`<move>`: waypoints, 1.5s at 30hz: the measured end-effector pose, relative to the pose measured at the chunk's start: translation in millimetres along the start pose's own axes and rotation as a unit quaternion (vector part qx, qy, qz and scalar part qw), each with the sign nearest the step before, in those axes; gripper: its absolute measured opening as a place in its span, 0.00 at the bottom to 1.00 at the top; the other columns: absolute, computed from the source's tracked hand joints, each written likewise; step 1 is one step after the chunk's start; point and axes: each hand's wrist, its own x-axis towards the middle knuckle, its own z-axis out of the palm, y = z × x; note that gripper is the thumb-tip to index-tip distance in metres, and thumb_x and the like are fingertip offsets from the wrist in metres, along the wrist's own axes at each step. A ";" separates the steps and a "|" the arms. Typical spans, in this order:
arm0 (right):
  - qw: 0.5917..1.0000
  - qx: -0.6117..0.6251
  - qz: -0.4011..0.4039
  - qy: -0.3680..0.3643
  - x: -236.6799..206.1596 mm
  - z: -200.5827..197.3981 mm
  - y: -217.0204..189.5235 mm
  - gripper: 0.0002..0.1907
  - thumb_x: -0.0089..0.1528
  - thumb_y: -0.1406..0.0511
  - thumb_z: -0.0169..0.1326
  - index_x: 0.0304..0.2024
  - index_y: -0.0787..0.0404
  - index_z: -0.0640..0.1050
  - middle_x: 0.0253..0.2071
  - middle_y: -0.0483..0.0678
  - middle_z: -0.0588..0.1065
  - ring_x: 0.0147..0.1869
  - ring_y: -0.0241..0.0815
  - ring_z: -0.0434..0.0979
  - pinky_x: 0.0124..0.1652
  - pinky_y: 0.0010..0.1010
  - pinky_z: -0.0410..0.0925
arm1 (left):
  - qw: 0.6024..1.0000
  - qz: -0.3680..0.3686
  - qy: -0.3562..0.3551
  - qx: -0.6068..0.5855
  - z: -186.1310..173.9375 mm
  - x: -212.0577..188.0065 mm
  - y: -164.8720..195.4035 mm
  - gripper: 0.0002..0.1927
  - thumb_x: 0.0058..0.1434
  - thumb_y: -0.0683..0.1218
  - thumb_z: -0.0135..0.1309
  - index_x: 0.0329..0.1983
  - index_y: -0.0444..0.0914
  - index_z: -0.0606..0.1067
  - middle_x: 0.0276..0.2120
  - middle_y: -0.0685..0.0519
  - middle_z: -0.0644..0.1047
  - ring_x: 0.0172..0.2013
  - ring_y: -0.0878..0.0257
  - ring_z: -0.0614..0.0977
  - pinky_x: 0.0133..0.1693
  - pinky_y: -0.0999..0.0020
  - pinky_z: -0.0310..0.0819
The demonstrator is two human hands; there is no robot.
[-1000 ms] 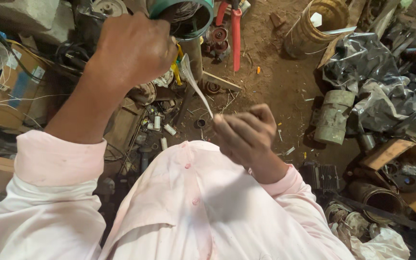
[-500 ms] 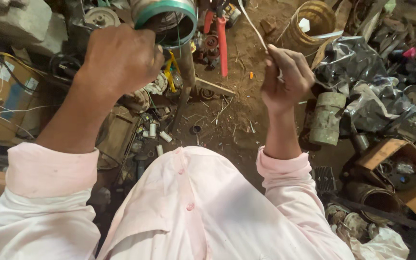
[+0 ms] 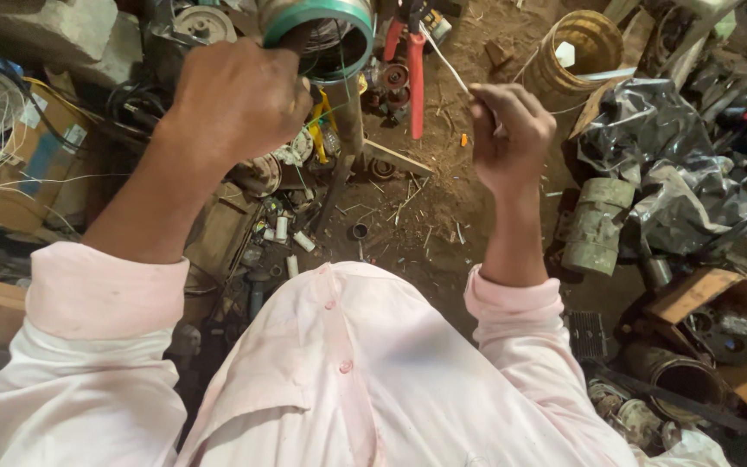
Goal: The person works on a cylindrical pump motor mounted on a stand, threading and packing insulated copper wire into the motor housing by hand and using pliers to cut and position wire ends. They repeatedly press coils into the housing, pull wire slack tight, and reach for tools and materials on the cluttered workbench.
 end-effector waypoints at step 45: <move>0.903 0.402 0.148 0.043 17.2 147.9 -56.8 0.05 0.67 0.75 0.55 0.45 0.71 0.78 0.34 0.45 0.79 0.34 0.29 0.75 0.35 0.24 0.69 | 0.985 -0.057 0.133 -0.090 0.5 -1.4 22.1 0.12 0.61 0.46 0.61 0.47 0.40 0.75 0.21 0.46 0.78 0.25 0.45 0.83 0.27 0.50 0.76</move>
